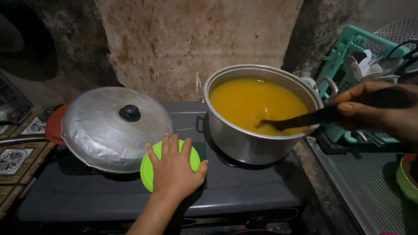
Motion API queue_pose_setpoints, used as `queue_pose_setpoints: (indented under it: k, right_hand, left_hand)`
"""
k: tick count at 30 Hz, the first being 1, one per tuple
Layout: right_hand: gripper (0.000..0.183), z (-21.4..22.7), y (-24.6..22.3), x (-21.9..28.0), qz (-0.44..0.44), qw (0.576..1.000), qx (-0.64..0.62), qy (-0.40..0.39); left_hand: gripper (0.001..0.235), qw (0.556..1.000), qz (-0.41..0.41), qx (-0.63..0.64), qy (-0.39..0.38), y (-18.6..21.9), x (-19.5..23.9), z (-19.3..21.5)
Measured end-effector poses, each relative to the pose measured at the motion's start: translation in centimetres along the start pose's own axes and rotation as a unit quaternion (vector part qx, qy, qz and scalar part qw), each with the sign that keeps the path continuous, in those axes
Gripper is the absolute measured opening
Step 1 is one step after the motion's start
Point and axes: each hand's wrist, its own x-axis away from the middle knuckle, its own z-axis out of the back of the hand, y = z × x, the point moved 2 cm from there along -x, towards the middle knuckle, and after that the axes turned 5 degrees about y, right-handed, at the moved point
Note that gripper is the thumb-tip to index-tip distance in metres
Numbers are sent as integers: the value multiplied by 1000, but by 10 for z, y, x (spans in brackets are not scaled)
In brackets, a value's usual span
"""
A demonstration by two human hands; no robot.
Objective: The person adds a white powder from a green container into a pot of yellow liquid on a stove and stirs it with a wooden spatula. The person then washes their hands at the sink and returns to stir the pot again before placing the container on a nearby table.
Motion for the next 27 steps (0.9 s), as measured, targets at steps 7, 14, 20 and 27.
queue_pose_setpoints:
  k: [7, 14, 20, 27]
  right_hand:
    - [27, -19, 8, -5, 48, 997, 65, 3]
    - [36, -47, 28, -5, 22, 965, 225, -133]
    - [66, -45, 52, -26, 234, 938, 203, -153]
    - [44, -1, -4, 18, 324, 937, 127, 20]
  left_hand:
    - [76, 1000, 0, -4, 3, 0, 0, -2]
    - [82, 999, -9, 23, 27, -2, -3, -4]
    - [84, 999, -6, 38, 7, -6, -5, -2]
    - [76, 993, -4, 86, 83, -22, 0, 0]
